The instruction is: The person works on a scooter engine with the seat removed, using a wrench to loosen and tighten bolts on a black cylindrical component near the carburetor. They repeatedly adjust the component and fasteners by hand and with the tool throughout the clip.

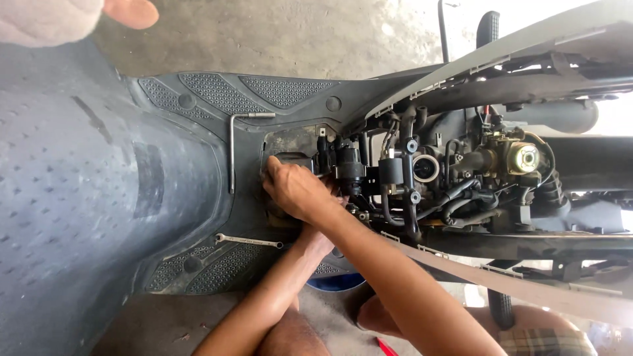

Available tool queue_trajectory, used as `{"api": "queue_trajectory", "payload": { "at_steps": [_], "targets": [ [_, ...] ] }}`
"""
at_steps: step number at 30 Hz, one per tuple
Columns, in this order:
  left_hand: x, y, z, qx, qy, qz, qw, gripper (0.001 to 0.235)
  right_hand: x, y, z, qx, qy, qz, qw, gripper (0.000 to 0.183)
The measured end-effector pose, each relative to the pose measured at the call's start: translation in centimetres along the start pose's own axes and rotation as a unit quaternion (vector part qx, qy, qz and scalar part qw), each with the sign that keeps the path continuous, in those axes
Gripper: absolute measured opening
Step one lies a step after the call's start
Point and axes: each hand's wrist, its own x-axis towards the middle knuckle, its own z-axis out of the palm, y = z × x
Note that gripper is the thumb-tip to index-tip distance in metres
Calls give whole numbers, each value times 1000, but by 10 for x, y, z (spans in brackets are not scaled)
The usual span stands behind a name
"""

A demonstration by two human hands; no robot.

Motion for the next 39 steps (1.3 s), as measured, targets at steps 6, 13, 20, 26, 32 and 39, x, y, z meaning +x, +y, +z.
{"api": "queue_trajectory", "payload": {
  "at_steps": [6, 13, 20, 26, 32, 39],
  "targets": [
    [6, -1, -16, -9, 0, 3, 1000, 42, 2, 1, 14, 54, -50, 39, 996, 32],
    [20, -10, -17, 22, -12, 48, 999, 45, -4, -26, 12, -230, 14, -1, 973, 26],
    [9, 7, 10, -31, 120, -58, 991, 47, 18, 2, 29, -292, -135, -66, 944, 32],
    [10, 12, 27, 90, 61, -6, 994, 52, 13, -26, 14, -387, -115, -78, 912, 35],
    [1, 18, 35, 91, 82, -16, 992, 48, 43, 13, 13, -284, -187, -160, 927, 19],
    [-1, 28, 65, 70, 18, -6, 997, 44, 45, 18, -5, -269, -222, -246, 904, 23]
  ]
}}
